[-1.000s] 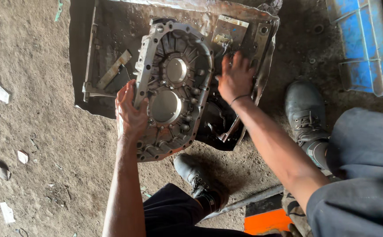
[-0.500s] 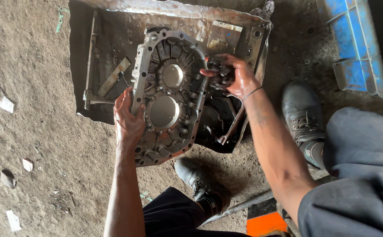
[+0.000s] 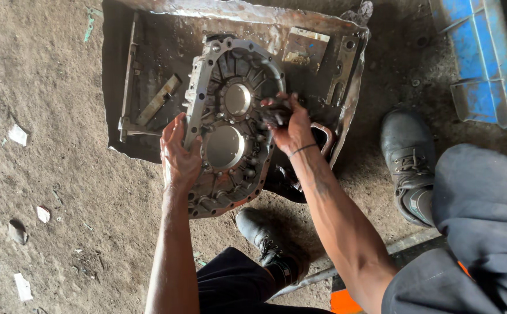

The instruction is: The person scrubs a large metal engine block with a cloth and a metal scraper, removing grime from the surface and bolt holes. The person flips the block over to clean the underside and continues scrubbing the interior surfaces.

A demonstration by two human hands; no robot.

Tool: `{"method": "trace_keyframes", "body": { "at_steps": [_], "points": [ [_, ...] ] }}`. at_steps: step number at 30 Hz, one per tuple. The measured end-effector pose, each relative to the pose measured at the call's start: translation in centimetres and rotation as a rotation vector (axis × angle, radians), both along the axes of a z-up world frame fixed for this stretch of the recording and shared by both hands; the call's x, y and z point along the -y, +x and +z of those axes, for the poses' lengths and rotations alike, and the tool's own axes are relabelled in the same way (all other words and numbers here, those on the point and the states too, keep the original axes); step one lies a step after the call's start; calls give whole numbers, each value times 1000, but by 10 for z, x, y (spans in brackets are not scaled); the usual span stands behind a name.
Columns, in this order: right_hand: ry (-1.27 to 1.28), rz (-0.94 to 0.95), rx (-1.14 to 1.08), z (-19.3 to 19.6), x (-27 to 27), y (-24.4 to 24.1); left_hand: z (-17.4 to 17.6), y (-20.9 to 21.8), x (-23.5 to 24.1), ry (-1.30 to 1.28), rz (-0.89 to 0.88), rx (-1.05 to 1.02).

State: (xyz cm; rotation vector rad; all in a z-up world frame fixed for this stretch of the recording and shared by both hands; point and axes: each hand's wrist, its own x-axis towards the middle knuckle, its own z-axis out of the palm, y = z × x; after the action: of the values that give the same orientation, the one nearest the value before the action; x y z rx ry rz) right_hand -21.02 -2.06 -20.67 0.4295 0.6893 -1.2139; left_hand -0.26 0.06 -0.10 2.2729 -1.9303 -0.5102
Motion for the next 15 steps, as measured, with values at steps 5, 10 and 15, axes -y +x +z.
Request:
{"method": "trace_keyframes", "body": {
  "at_steps": [5, 10, 15],
  "points": [
    [-145, 110, 182, 35, 0, 23, 2, -2, 0, -6, -5, 24],
    [-169, 45, 213, 55, 2, 26, 5, -6, 0, 5, -2, 19],
    [-66, 113, 237, 62, 0, 21, 4, -7, 1, -5, -6, 46]
  ]
}}
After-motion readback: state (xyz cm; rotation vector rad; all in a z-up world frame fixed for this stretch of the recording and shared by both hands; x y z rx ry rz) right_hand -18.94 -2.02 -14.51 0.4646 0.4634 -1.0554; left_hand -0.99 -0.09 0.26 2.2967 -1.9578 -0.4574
